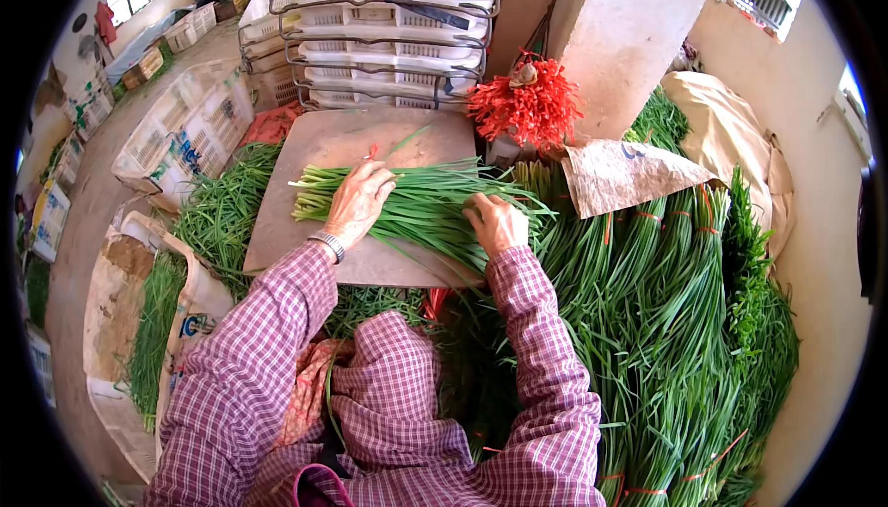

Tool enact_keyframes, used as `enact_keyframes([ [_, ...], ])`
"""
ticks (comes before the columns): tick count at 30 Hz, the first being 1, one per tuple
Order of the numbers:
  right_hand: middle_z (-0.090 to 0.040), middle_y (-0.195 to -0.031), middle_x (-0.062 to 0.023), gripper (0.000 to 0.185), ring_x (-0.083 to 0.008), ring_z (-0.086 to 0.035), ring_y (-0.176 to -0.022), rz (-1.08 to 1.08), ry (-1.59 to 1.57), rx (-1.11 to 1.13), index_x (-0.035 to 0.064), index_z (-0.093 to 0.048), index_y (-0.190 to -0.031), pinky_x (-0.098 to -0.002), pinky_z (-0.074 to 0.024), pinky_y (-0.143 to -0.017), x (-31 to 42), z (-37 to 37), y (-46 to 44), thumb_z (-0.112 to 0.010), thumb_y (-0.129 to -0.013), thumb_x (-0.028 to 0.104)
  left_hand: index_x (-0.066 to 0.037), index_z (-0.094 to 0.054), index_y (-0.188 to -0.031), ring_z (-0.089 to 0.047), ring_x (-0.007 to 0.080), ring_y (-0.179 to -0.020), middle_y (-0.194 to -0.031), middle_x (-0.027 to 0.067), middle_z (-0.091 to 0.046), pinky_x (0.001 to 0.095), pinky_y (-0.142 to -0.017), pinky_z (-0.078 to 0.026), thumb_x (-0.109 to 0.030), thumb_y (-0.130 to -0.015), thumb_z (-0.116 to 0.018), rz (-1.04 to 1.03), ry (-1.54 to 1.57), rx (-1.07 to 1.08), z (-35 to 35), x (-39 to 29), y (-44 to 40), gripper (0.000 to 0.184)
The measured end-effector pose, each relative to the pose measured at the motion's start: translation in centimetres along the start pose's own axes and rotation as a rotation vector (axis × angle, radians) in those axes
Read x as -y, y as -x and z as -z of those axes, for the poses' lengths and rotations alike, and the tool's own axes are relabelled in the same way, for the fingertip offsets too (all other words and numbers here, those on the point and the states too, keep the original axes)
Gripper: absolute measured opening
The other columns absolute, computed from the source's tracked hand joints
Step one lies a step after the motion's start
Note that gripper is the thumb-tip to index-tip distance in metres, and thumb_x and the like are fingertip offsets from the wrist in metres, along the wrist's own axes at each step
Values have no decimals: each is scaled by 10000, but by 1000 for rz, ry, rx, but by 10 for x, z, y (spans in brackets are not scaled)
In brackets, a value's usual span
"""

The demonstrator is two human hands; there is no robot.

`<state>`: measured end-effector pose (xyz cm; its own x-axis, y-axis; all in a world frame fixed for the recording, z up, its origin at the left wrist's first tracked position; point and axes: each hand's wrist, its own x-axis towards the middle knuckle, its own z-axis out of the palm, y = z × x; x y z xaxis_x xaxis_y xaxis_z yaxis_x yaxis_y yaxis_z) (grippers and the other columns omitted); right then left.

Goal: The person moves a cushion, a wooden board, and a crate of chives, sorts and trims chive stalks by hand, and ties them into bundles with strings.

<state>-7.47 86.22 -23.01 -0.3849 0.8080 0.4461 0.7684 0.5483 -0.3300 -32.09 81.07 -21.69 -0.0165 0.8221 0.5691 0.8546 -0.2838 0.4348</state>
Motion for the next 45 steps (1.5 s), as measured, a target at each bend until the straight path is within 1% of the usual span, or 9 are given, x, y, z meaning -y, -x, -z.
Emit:
enact_keyframes([
  [10, -586, -765, -132, 140, -331, -593, -656, -66, -243, -312, 38, -541, -841, -401, -481, -562, 3, -28, 29, -568, -887, 167, -125, -659, -1086, -477, 330, -1173, -1203, 115, -556, 427, -1012, -376, -129, -838, -627, -20, -150, -44, -49, 17, 14, 250],
  [13, -593, -710, -125, 156, -215, -563, -625, -219, -659, -230, -4, -546, -874, -343, -457, -603, 19, -9, 49, -519, -922, 142, -134, -656, -1084, -480, 326, -1177, -1181, 116, -565, 437, -1023, -353, -152, -833, -628, -22, -134, -57, -51, 16, 15, 253],
  [17, -495, -692, 29, 192, -43, -423, -552, -322, -1136, 93, 5, -540, -907, -194, -344, -499, 43, 15, 74, -505, -963, 186, -137, -655, -1079, -483, 326, -1173, -1181, 115, -563, 439, -1018, -359, -128, -815, -642, -24, -147, -50, -52, 17, 15, 264],
  [22, -475, -666, 5, 174, -56, -411, -510, -397, -1680, 61, 2, -513, -918, -206, -370, -476, 45, 55, 81, -494, -962, 169, -144, -654, -1078, -486, 327, -1170, -1176, 117, -563, 443, -1012, -366, -112, -801, -655, -27, -151, -50, -52, 18, 16, 279],
  [27, -661, -879, -95, 289, -155, -642, -761, 77, -1311, 1059, -18, -622, -1070, -267, -507, -639, 44, 111, 67, -488, -969, 218, -147, -655, -1081, -486, 329, -1169, -1178, 117, -560, 442, -1012, -367, -121, -801, -660, -31, -173, -47, -54, 19, 16, 281],
  [30, -663, -894, -126, 233, -218, -637, -803, 112, -793, 270, -3, -650, -1011, -329, -496, -709, 28, 90, 42, -545, -921, 184, -150, -655, -1081, -485, 332, -1170, -1178, 118, -559, 446, -1015, -364, -133, -808, -655, -37, -157, -59, -54, 19, 18, 273],
  [33, -648, -834, -76, 140, -257, -600, -786, -47, -121, -203, 80, -691, -921, -367, -473, -731, -12, 58, -6, -600, -862, 168, -138, -659, -1076, -479, 325, -1171, -1198, 99, -555, 425, -997, -387, -94, -807, -648, -29, -192, -46, -53, 17, 17, 273],
  [38, -609, -963, -33, 298, -230, -531, -1001, -204, 272, 38, 176, -712, -912, -417, -379, -874, -69, -10, -55, -638, -793, 439, -141, -656, -1080, -477, 323, -1173, -1197, 99, -553, 426, -997, -387, -100, -805, -648, -30, -199, -39, -52, 16, 16, 278],
  [45, -601, -1082, -50, 367, -238, -502, -1105, -339, 180, 321, 209, -712, -1004, -426, -359, -941, -68, -36, -68, -641, -773, 486, -145, -650, -1096, -477, 326, -1171, -1191, 106, -549, 431, -1007, -380, -102, -808, -642, -34, -203, -29, -51, 15, 16, 291],
])
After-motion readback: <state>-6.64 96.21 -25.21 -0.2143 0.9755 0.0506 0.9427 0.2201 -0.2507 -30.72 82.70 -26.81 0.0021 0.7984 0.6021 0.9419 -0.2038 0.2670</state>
